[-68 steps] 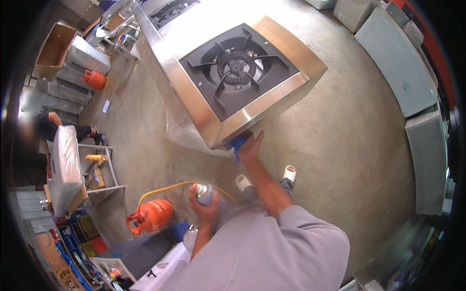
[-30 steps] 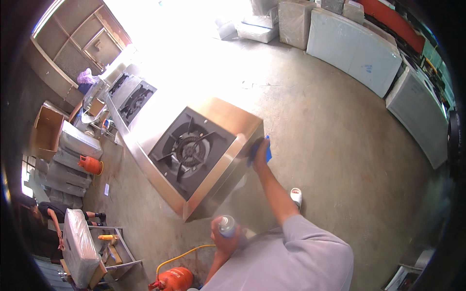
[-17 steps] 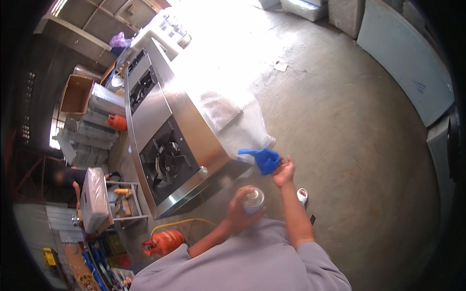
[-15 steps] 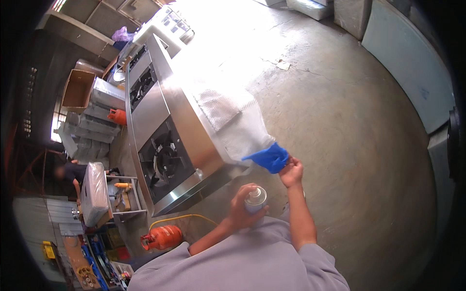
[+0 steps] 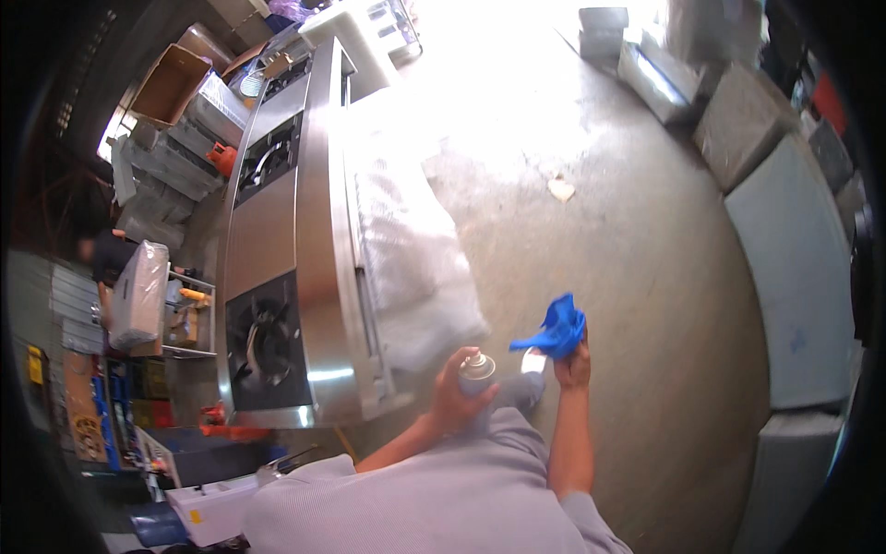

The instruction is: The person cleans a stainless steel gas cooktop using a spray can and a blue cloth. They repeatedly spray cleaner onto the surface and wipe it down, moving around the unit to cover different areas.

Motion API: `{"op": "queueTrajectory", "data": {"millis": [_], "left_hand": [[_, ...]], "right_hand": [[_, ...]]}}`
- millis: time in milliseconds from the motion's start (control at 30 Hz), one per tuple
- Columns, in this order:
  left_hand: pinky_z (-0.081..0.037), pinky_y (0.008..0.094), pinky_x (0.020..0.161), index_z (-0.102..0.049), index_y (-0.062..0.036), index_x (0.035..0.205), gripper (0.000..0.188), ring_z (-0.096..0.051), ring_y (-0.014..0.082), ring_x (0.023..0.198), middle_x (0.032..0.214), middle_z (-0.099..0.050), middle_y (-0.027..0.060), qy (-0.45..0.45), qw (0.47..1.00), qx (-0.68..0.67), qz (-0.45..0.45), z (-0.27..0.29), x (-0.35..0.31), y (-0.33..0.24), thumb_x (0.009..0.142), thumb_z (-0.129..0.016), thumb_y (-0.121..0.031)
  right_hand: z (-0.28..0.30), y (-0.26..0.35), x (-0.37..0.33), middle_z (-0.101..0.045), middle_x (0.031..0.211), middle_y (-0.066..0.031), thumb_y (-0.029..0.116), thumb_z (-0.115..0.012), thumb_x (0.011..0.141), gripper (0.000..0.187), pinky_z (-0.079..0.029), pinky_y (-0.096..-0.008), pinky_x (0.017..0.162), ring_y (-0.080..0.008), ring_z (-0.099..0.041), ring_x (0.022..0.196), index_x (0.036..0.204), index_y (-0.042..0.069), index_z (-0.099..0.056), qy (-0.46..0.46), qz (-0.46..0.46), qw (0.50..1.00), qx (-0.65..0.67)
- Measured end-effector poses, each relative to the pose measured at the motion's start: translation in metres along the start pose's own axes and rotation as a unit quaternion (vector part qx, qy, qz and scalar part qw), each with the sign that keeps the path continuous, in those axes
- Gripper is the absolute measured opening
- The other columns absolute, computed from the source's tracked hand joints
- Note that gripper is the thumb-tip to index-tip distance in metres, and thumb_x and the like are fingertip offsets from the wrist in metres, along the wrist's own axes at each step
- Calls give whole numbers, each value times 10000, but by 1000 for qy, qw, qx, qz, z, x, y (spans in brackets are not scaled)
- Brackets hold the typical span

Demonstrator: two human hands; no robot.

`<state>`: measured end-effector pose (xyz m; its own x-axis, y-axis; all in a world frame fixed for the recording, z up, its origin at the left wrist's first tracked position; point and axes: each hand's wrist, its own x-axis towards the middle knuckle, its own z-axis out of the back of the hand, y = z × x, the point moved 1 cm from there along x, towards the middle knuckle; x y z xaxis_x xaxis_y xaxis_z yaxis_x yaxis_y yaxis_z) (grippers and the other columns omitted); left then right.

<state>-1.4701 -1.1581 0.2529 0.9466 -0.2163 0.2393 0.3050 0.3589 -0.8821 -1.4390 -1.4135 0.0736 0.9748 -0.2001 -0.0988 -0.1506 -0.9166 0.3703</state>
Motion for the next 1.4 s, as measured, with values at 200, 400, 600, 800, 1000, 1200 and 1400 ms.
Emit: {"op": "queueTrajectory", "data": {"millis": [200,400,600,800,1000,1200,1400], "left_hand": [[-575,375,813,-426,-121,1457,734,-712,191,901,1005,-714,89,-56,998,-30,-6,-42,171,11,850,-838,-132],[-579,428,844,-483,-135,1427,704,-719,282,968,1100,-686,143,-68,997,-19,-9,-63,332,43,827,-851,-156],[-580,418,838,-475,-138,1434,716,-724,264,917,1016,-706,124,-129,991,31,25,-87,493,98,829,-854,-193],[-566,445,907,-515,-117,1423,709,-702,312,1058,1178,-671,182,-281,948,120,83,-54,639,131,819,-860,-253],[-536,443,990,-520,-28,1430,720,-667,362,1129,1270,-654,224,-567,771,222,188,119,717,190,848,-849,-296],[-504,473,1011,-521,-83,1451,686,-634,387,1151,1258,-647,205,-574,743,309,151,294,838,250,851,-821,-229],[-515,445,1000,-518,-139,1471,703,-666,377,1138,1231,-678,204,-498,804,314,82,417,1030,313,836,-804,-239]], "right_hand": [[35,100,92,-511,1562,-78,304,-573,1071,568,-399,-532,1188,-281,-491,1417,1599,176,-409,-9,-66,998,-5],[102,138,191,-634,1270,-71,390,-598,1042,410,-521,-492,980,-283,-611,1148,1368,143,-574,-125,-65,970,-200],[87,130,371,-674,1047,-44,403,-595,1031,326,-549,-480,881,-250,-661,971,1226,145,-638,-33,-155,970,182],[3,125,658,-699,1151,-120,519,-588,1017,546,-543,-489,911,-285,-675,1011,1358,92,-603,32,-220,965,-137],[-135,74,948,-668,1345,-163,581,-560,1017,647,-534,-546,1014,-350,-657,1192,1394,56,-592,208,-319,896,-228],[-228,-38,1100,-639,1400,-134,576,-525,1046,594,-429,-591,1157,-356,-601,1299,1396,100,-591,267,-282,892,-232],[-273,-155,1149,-668,1363,-162,612,-516,1027,671,-428,-668,1124,-408,-620,1271,1414,68,-586,273,-410,850,-189]]}}
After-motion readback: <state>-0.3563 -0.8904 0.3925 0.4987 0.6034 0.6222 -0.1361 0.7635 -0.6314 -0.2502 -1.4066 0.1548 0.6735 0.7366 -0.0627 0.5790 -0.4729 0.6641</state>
